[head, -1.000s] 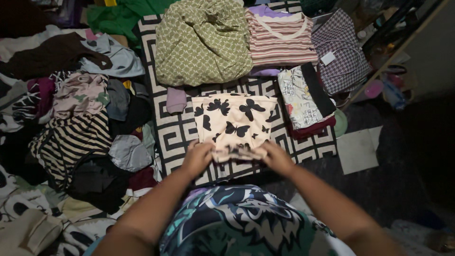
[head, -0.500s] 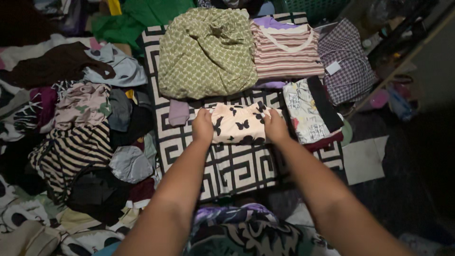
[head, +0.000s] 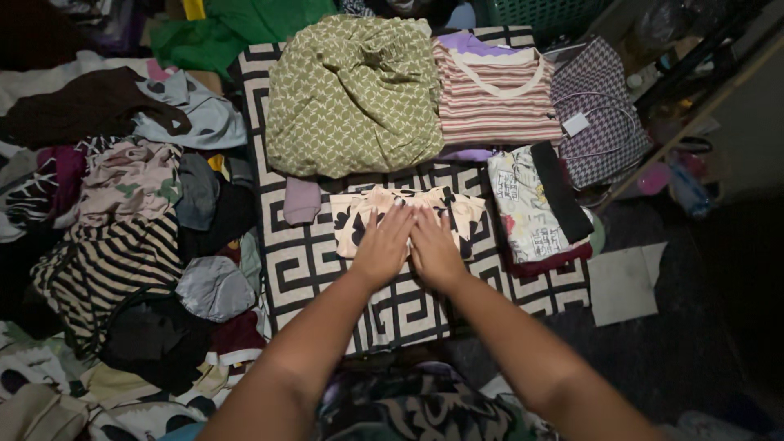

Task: The person folds multiple garments one by one on a patterned surface. They pick up each item, smooth it, fold it into a compact rectangle, and place it into a growing stack. The items include various tops and shorts with different patterns and colors.

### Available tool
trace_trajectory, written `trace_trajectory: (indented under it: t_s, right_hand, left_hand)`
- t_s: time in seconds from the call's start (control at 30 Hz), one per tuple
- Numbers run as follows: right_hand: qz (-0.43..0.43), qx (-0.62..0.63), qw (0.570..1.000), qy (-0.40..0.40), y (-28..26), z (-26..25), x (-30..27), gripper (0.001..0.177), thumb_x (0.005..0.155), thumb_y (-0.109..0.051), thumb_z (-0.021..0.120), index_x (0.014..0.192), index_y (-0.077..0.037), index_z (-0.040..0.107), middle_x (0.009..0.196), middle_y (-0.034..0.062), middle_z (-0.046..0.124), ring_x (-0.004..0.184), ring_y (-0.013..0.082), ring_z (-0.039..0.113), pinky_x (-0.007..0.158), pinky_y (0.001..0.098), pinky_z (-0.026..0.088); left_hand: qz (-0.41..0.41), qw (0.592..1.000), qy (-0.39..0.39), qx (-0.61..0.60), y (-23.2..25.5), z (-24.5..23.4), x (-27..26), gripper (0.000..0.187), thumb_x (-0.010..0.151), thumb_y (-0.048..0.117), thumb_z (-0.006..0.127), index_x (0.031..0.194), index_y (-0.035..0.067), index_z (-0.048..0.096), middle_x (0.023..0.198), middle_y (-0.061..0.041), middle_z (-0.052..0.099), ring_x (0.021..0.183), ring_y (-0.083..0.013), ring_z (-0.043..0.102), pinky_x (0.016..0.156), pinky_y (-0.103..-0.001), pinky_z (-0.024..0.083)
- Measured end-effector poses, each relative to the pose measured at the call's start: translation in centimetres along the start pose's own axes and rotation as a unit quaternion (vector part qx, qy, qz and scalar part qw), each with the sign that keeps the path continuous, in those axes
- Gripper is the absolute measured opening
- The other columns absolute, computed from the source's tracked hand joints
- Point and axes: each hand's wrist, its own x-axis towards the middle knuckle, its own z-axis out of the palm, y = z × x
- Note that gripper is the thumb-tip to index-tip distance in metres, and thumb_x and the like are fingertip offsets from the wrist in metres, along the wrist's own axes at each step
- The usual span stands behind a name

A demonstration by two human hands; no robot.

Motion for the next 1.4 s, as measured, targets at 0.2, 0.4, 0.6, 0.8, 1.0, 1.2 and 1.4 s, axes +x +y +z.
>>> trace_trajectory:
  t_s: [0.2, 0.4, 0.6, 0.8, 1.0, 1.2, 1.4]
  right_hand:
    - [0.041, -0.034, 0.996, -0.072, 0.7, -0.1, 1.0, 0.069, 0.096, -0.037, 0.057, 0.154, -0.006, 0.035, 0.162, 0.0183, 0.03, 0.15, 0.0374, 0.025, 0.119, 0.0619, 0.017]
    - [0.128, -0.035, 0.987, -0.087, 2.7, 0.1, 0.2, 0.079, 0.098, -0.049, 0.056, 0.158, -0.007, 0.026, 0.163, 0.0244, 0.017, 0.152, 0.041, 0.014, 0.121, 0.06, 0.01]
    - [0.335, 0.114, 0.933, 0.07, 3.4, 1.2, -0.6, 0.096, 0.081, -0.038, 0.078, 0.158, -0.007, 0.028, 0.161, 0.0339, 0.021, 0.148, 0.0501, 0.022, 0.119, 0.0562, 0.024]
    - [0.482, 0.269, 0.821, 0.146, 5.3, 3.0, 0.7, 0.104, 0.067, -0.027, 0.089, 0.149, -0.004, 0.029, 0.141, 0.0261, 0.047, 0.129, 0.0379, 0.05, 0.108, 0.0431, 0.042]
    - [0.365, 0.466, 0.801, 0.09, 6.3, 0.8, 0.2, 0.062, 0.082, -0.007, 0.072, 0.141, 0.004, 0.06, 0.121, 0.0179, 0.074, 0.103, 0.0234, 0.07, 0.091, 0.0337, 0.056]
    - [0.252, 0.511, 0.791, 0.223, 5.7, -5.4, 1.4, 0.061, 0.087, 0.002, 0.066, 0.143, 0.0, 0.042, 0.125, 0.0106, 0.064, 0.109, 0.0154, 0.065, 0.092, 0.0293, 0.054]
    - [0.092, 0.463, 0.825, 0.31, 8.6, -10.2, 12.3, 0.058, 0.095, 0.006, 0.061, 0.148, -0.001, 0.037, 0.135, 0.0133, 0.057, 0.125, 0.0198, 0.06, 0.109, 0.0314, 0.049]
  left_hand:
    - [-0.038, 0.999, -0.038, -0.002, -2.5, 0.5, 1.1, 0.071, 0.093, 0.038, 0.058, 0.157, 0.016, 0.037, 0.164, -0.01, 0.032, 0.153, -0.0305, 0.027, 0.123, -0.059, 0.017]
    - [-0.144, 0.986, -0.086, -0.014, -2.4, -0.7, 1.2, 0.072, 0.091, 0.05, 0.059, 0.153, 0.023, 0.036, 0.163, -0.013, 0.023, 0.15, -0.039, 0.015, 0.116, -0.065, 0.011]
    - [-0.464, 0.85, 0.18, -0.172, 0.1, 0.2, -1.6, 0.096, 0.078, 0.033, 0.084, 0.153, 0.003, 0.032, 0.157, -0.03, 0.024, 0.148, -0.0441, 0.021, 0.119, -0.057, 0.018]
    - [-0.64, 0.491, 0.269, -0.526, 0.2, 3.3, -1.8, 0.105, 0.074, 0.019, 0.088, 0.15, -0.002, 0.019, 0.147, -0.022, 0.036, 0.132, -0.0337, 0.044, 0.109, -0.039, 0.041]
    - [-0.469, 0.516, 0.158, -0.699, -2.0, 1.2, -0.7, 0.042, 0.085, 0.016, 0.075, 0.121, -0.005, 0.067, 0.107, -0.011, 0.074, 0.091, -0.021, 0.07, 0.08, -0.032, 0.055]
    - [-0.346, 0.679, 0.162, -0.627, -4.0, -5.1, 1.2, 0.041, 0.085, 0.008, 0.066, 0.126, 0.001, 0.061, 0.107, -0.008, 0.073, 0.094, -0.017, 0.07, 0.082, -0.032, 0.057]
    - [-0.217, 0.757, 0.256, -0.561, -12.7, -10.4, 7.6, 0.046, 0.089, 0.002, 0.058, 0.135, 0.001, 0.054, 0.114, -0.009, 0.069, 0.101, -0.0168, 0.067, 0.09, -0.031, 0.056]
